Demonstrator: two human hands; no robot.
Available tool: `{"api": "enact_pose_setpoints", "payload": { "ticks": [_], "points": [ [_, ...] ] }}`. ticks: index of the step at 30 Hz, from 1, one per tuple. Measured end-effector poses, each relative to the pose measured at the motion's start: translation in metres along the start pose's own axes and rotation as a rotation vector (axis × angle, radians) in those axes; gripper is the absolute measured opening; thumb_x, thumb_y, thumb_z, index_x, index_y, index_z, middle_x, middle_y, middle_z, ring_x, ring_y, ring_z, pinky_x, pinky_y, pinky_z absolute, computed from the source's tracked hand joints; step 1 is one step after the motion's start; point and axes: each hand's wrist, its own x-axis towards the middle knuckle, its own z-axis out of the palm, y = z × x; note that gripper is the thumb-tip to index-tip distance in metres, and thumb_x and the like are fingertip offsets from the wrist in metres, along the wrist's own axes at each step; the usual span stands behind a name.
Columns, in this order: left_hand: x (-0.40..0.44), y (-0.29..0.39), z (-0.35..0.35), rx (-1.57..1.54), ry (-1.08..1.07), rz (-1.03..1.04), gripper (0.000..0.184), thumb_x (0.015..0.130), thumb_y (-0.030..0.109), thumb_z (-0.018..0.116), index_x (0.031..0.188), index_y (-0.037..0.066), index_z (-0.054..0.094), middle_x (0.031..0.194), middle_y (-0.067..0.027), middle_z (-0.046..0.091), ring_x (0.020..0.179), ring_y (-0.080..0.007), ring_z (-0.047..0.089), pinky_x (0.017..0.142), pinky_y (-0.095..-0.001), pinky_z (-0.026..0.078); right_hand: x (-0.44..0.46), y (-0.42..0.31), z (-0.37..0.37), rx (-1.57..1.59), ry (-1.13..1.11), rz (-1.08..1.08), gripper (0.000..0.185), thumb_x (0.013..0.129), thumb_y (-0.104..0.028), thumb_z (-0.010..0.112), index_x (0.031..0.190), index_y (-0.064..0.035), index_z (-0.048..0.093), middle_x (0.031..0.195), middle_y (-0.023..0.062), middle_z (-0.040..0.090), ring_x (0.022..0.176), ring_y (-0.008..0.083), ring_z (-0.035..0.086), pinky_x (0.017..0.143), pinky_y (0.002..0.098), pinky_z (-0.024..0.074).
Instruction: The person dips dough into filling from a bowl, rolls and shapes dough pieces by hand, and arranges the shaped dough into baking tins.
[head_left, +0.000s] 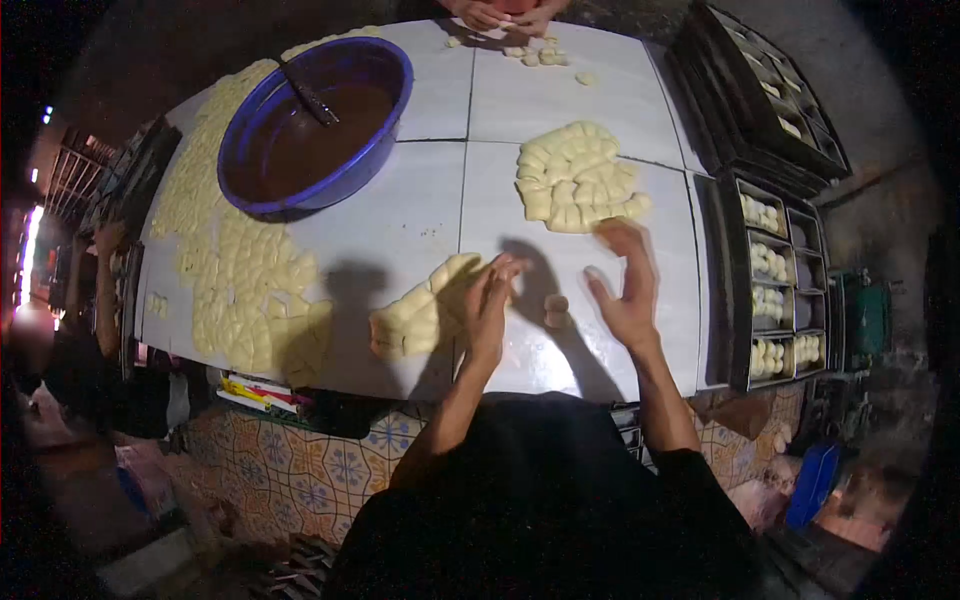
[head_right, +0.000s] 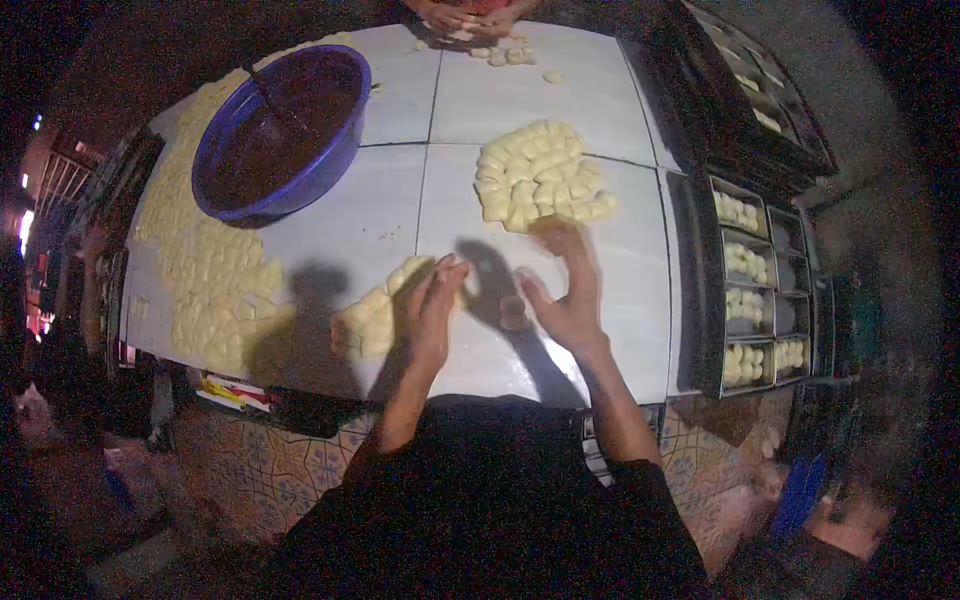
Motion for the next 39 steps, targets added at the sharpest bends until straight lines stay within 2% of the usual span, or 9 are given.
{"api": "enact_pose_setpoints", "payload": {
  "ticks": [2,11,15,19,22,27,31,35,39],
  "points": [
    [-0.004,0.013,0.002,-0.939,-0.344,-0.4,0.058,0.098,0.046,0.04,0.128,-0.003,0.047,0.11,-0.0129,0.06,0.099,-0.0238,0.059,0.086,-0.0371,0.049,-0.016,-0.02,0.017,0.003,-0.367,-0.072,0.032,0.078,-0.008,0.068,0.11,-0.0042,0.063,0.127,0.0172,0.053,0.116,0.0278,0.053,0.1,0.0381,0.0395],
    [-0.028,0.029,0.031,-0.467,-0.136,-0.043,0.05,0.103,0.032,0.03,0.146,0.007,0.025,0.143,-0.0137,0.041,0.125,-0.0177,0.042,0.103,-0.0294,0.03,-0.043,0.003,0.068,0.17,-0.144,0.195,0.025,0.086,-0.002,0.059,0.11,0.0008,0.06,0.107,0.0095,0.05,0.094,0.0152,0.054,0.07,0.0248,0.0469],
    [-0.031,0.023,0.017,0.148,0.114,0.272,0.02,0.091,0.003,0.058,0.11,-0.002,0.064,0.108,-0.0078,0.063,0.096,-0.009,0.056,0.078,-0.0217,0.045,-0.032,-0.012,0.066,0.305,-0.121,0.228,0.017,0.091,-0.007,0.056,0.105,0.0012,0.061,0.103,0.0079,0.049,0.084,0.0125,0.053,0.063,0.0241,0.0446],
    [-0.038,0.018,0.01,0.271,0.245,0.102,0.011,0.088,0.0,0.061,0.096,-0.003,0.066,0.09,-0.004,0.065,0.088,-0.0079,0.057,0.076,-0.0211,0.045,-0.025,0.002,0.07,0.456,-0.152,0.473,0.028,0.097,-0.019,0.047,0.098,0.003,0.064,0.103,0.0115,0.046,0.102,0.021,0.051,0.088,0.0315,0.0438],
    [-0.035,-0.004,0.003,-0.364,0.069,-0.051,0.01,0.087,0.003,0.063,0.096,0.0,0.066,0.091,-0.0031,0.064,0.084,-0.009,0.058,0.074,-0.0215,0.046,-0.009,-0.016,0.072,0.244,-0.333,-0.015,0.058,0.095,-0.053,0.042,0.111,-0.001,0.062,0.127,0.0139,0.041,0.114,0.0259,0.042,0.099,0.039,0.0347],
    [-0.021,0.05,-0.004,-1.241,-0.391,-0.213,0.077,0.088,0.061,0.05,0.127,-0.005,0.049,0.123,-0.0166,0.056,0.11,-0.0256,0.056,0.095,-0.0386,0.044,-0.009,0.024,0.093,0.817,-0.444,0.281,0.094,0.078,-0.045,0.071,0.145,-0.007,0.019,0.137,0.0124,0.034,0.129,0.0253,0.033,0.103,0.0389,0.0343],
    [0.065,0.094,-0.051,-0.85,-0.463,-0.14,0.102,0.081,0.077,0.038,0.129,-0.012,0.044,0.127,-0.0251,0.052,0.116,-0.0321,0.052,0.102,-0.0436,0.038,-0.006,0.041,0.096,0.784,-0.538,0.381,0.133,0.058,-0.082,0.064,0.151,-0.0115,0.0,0.15,0.0118,0.019,0.129,0.026,0.029,0.095,0.0404,0.0376],
    [0.216,0.173,-0.134,0.829,0.312,0.07,0.088,0.093,0.067,0.017,0.109,-0.008,0.061,0.104,-0.0204,0.066,0.095,-0.0286,0.063,0.09,-0.0369,0.046,0.007,0.038,0.101,0.829,-0.297,0.453,0.121,0.061,-0.077,0.067,0.151,-0.0145,0.014,0.148,0.0088,0.023,0.115,0.0196,0.038,0.083,0.0299,0.0408],
    [0.294,0.137,-0.203,1.208,0.215,0.11,0.101,0.084,0.078,0.013,0.096,-0.008,0.065,0.076,-0.0105,0.065,0.066,-0.0223,0.06,0.066,-0.0411,0.048,0.006,0.056,0.106,0.842,-0.242,0.497,0.107,0.071,-0.067,0.068,0.15,-0.0129,0.02,0.146,0.0074,0.029,0.114,0.0172,0.04,0.083,0.0286,0.0405]
  ]
}}
